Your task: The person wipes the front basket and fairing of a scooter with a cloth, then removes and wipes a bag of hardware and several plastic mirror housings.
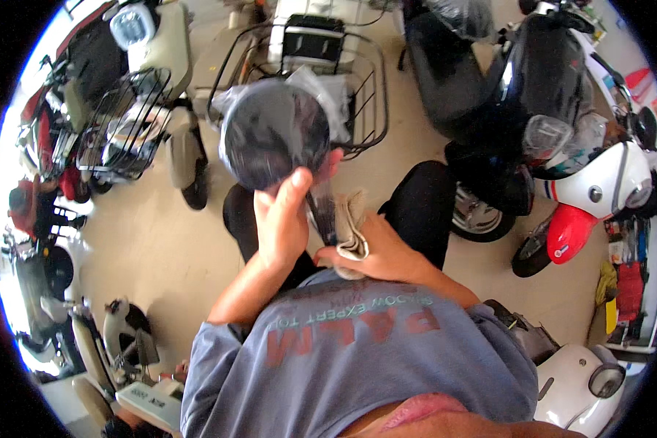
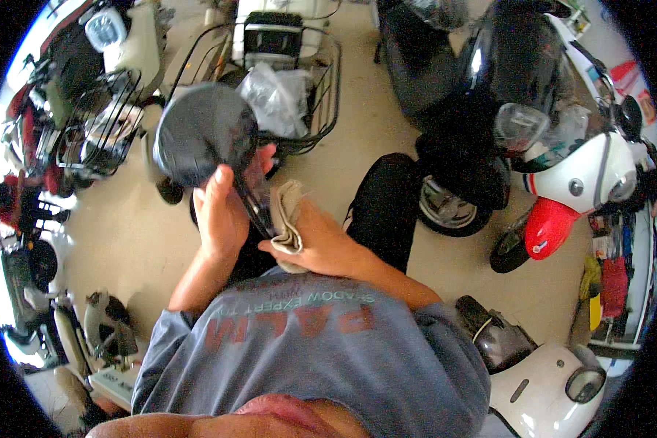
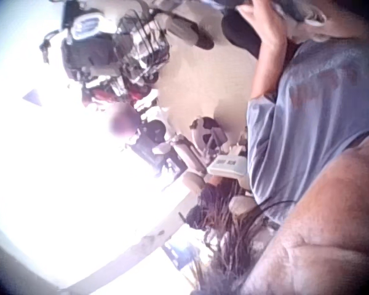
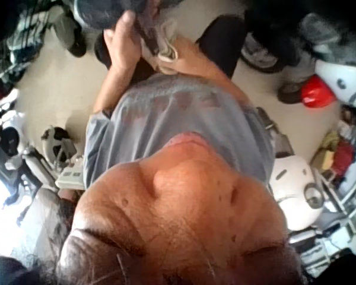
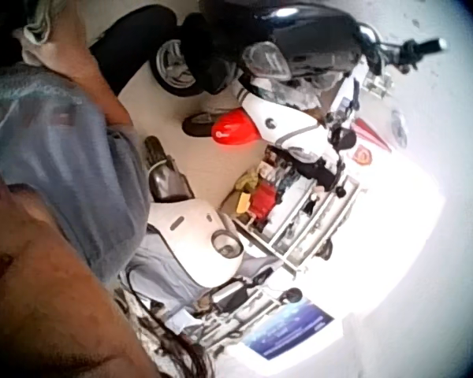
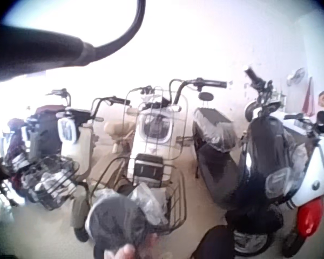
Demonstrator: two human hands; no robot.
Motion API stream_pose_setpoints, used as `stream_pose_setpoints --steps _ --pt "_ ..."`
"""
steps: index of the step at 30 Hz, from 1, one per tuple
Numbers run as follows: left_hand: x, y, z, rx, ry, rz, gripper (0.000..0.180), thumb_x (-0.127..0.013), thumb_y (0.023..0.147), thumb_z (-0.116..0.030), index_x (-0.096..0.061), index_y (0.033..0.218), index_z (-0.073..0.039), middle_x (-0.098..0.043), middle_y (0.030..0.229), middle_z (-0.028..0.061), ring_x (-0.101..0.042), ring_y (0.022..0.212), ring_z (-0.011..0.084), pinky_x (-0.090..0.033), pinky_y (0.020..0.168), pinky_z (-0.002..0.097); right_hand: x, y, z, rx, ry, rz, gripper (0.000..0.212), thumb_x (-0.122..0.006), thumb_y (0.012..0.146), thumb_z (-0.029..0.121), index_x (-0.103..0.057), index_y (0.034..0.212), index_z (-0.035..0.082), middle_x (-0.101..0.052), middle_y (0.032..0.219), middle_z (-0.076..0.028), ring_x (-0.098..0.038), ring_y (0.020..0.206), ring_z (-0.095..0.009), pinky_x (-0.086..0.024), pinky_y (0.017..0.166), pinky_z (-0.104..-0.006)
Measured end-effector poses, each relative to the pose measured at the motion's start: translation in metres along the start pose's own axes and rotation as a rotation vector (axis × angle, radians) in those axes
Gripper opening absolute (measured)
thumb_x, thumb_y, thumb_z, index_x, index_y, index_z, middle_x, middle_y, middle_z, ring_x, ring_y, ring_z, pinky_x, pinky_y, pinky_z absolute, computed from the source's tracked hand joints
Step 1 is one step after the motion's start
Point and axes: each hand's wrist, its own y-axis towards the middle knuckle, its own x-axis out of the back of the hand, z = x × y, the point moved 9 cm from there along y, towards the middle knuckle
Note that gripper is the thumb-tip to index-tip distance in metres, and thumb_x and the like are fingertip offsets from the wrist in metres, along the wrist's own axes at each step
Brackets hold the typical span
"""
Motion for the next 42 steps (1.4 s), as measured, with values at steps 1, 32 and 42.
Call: stream_pose_setpoints --steps 1,32,42 --pt "0.002 0.004 -0.007 0.002 0.020 -0.064 0.062 -0.062 0.094 -0.040 -0.051 0.132 0.008 -0.063 0.123 0.0199 -0.065 0.110 0.0322 -0.054 0.092 0.0425 -0.009 -0.002 -0.007 -0.045 0.005 0.091 0.054 -0.078 0.082 0.029 -0.055 0.122 0.002 -0.059 0.110 -0.022 -0.059 0.100 -0.042 -0.047 0.089 -0.0454" --pt "0.019 0.039 -0.002 0.295 -0.914 0.234 0.097 -0.044 0.088 -0.072 -0.038 0.145 0.006 -0.048 0.140 0.0303 -0.052 0.126 0.0453 -0.041 0.109 0.0520 -0.013 0.010 0.061 0.536 -0.028 0.226 0.041 -0.069 0.068 0.023 -0.066 0.104 0.004 -0.062 0.114 -0.016 -0.051 0.106 -0.038 -0.041 0.094 -0.0422" --pt "-0.006 0.034 0.008 0.399 -0.932 0.288 0.095 -0.039 0.089 -0.074 -0.041 0.145 0.002 -0.053 0.141 0.0198 -0.046 0.133 0.0424 -0.033 0.115 0.0510 0.095 0.011 0.080 0.409 0.886 -0.585 0.071 -0.054 0.087 0.038 -0.037 0.143 -0.002 -0.044 0.145 -0.022 -0.046 0.132 -0.037 -0.040 0.107 -0.0527"
